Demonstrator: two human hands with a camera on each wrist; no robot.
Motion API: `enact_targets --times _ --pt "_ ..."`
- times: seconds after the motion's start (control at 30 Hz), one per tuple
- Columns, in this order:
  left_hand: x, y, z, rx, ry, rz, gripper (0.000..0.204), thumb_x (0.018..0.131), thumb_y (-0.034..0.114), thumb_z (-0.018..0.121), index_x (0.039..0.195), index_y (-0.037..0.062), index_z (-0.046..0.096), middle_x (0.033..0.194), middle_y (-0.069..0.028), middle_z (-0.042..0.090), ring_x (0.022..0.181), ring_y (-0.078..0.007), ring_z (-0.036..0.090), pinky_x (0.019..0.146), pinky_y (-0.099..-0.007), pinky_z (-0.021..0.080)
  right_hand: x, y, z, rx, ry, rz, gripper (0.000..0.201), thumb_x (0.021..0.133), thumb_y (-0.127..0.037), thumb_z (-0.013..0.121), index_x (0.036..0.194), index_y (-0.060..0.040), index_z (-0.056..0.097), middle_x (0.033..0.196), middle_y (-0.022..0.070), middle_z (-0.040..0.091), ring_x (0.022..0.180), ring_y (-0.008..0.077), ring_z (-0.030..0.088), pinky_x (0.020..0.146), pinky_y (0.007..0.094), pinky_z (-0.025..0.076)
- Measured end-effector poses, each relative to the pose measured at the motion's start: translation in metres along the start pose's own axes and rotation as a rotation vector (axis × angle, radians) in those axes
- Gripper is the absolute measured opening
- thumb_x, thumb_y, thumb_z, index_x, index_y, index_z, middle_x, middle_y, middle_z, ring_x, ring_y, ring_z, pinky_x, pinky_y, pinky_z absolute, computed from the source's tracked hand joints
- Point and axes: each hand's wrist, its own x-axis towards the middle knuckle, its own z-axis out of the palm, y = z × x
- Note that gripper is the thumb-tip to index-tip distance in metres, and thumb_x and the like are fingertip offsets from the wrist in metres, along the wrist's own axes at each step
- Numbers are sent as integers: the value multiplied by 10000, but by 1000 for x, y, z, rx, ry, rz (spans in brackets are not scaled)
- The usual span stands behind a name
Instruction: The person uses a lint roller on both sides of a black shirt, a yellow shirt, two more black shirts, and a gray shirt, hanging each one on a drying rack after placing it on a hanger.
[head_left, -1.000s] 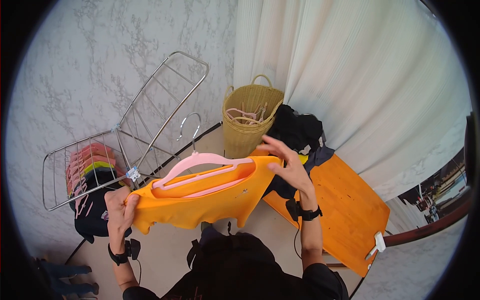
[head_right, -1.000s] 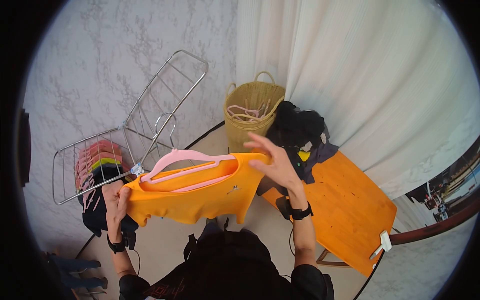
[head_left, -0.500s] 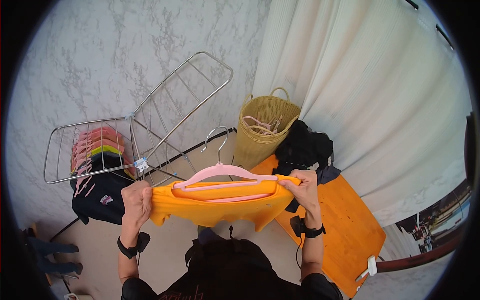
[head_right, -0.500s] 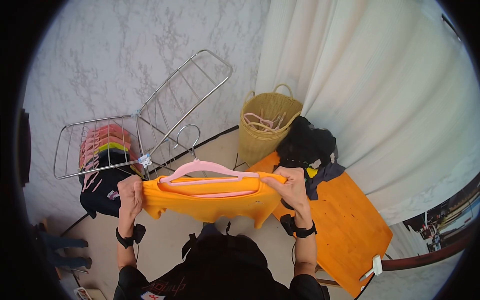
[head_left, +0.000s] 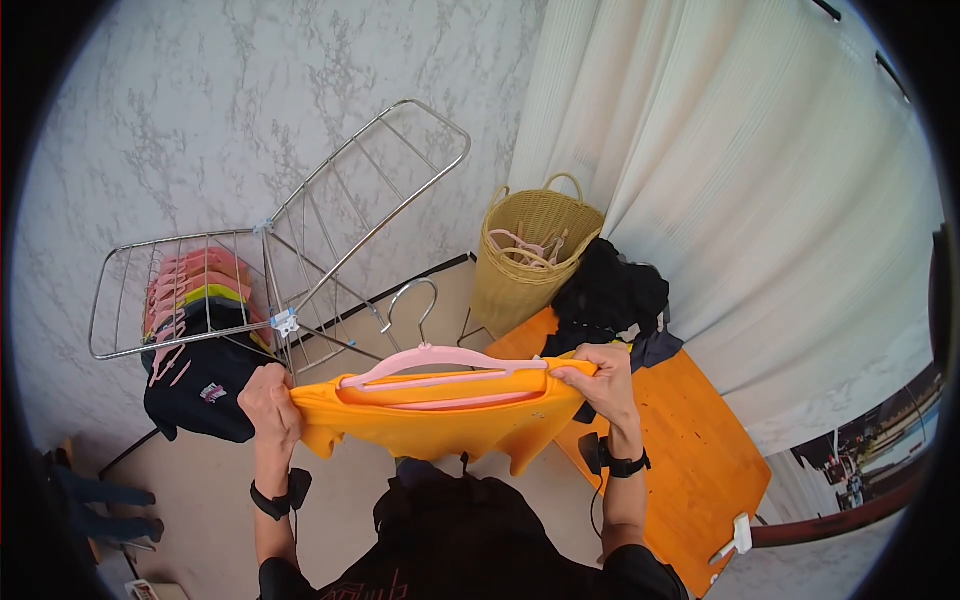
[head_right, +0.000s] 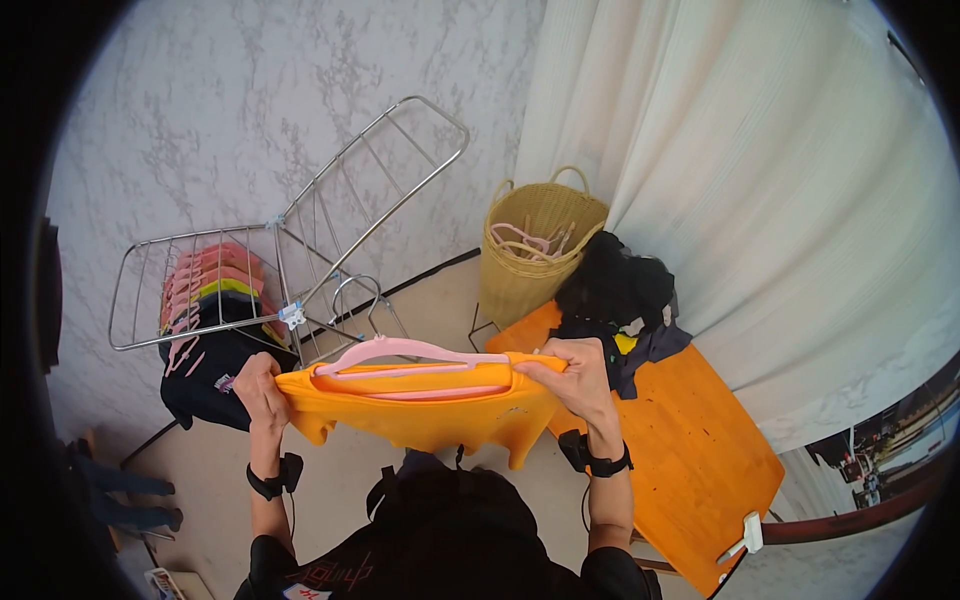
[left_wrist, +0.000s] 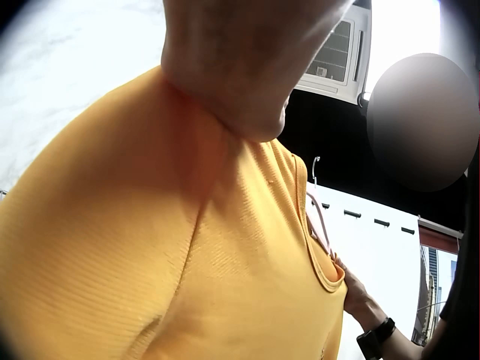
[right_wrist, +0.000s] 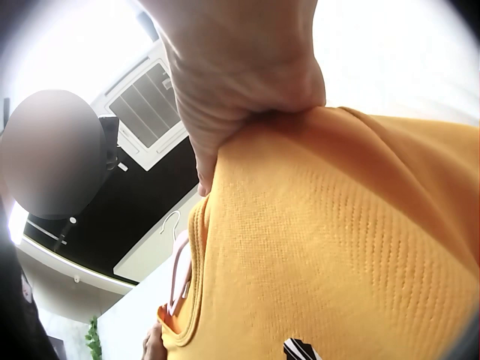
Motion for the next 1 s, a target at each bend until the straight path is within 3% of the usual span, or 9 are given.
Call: enact_targets --times 0.23,0.3,0.37,0.4,0.5,0.53,0.63,0.83,1.0 --pt "20 12 -16 15 11 -74 670 978 581 223 793 31 557 734 -134 502 706 -286 543 617 -378 397 -3 3 -7 15 34 -18 249 767 -124 813 673 28 640 553 40 559 496 62 470 469 236 326" --pt "43 48 -21 211 131 249 570 953 548 380 922 28 612 860 -138 565 908 -320 580 787 -428 447 -3 6 -6 28 36 -12 251 771 -125 810 670 28 639 542 36 550 488 63 465 463 237 321" --pt "50 76 -21 124 -163 300 388 875 405 631 939 22 619 831 -127 553 929 -352 553 860 -478 430 -5 6 -7 35 24 -4 252 775 -126 807 666 27 639 532 32 540 480 63 460 456 238 317" --pt "49 81 -18 65 -224 305 267 812 265 732 862 38 602 776 -124 551 814 -333 575 749 -434 462 -6 6 -8 29 26 4 244 777 -125 802 676 27 641 555 34 552 498 65 469 469 238 319" --pt "36 66 -11 3 -437 141 275 824 271 725 768 56 563 681 -104 527 648 -293 572 601 -384 454 -4 13 -17 10 -16 -9 196 765 -119 795 793 26 665 689 64 604 603 106 535 545 252 379" --pt "37 68 -5 -77 -334 190 283 798 212 722 706 45 514 596 -111 457 516 -300 487 504 -376 385 -5 16 -19 -7 -63 -12 229 751 -114 792 900 26 688 800 93 644 689 146 592 607 264 438" --pt "40 70 -9 -53 -397 247 275 794 223 728 718 50 528 606 -114 466 538 -304 500 520 -380 395 21 -42 -30 -186 -15 -265 716 705 -110 784 1366 -34 519 1287 182 572 1137 332 579 982 354 455" --pt "56 82 -24 0 -465 382 331 818 320 730 692 86 533 581 -60 480 515 -249 523 499 -352 389 61 -123 2 -685 -251 -947 472 828 -177 679 1270 -52 571 1467 115 439 1290 289 475 1003 399 470" --pt "48 80 -43 63 -523 376 341 815 346 732 686 97 539 580 -37 482 510 -219 521 492 -341 368 76 -112 14 -736 -256 -1023 414 811 -161 640 1200 -33 585 1307 93 553 1163 267 541 898 360 512"
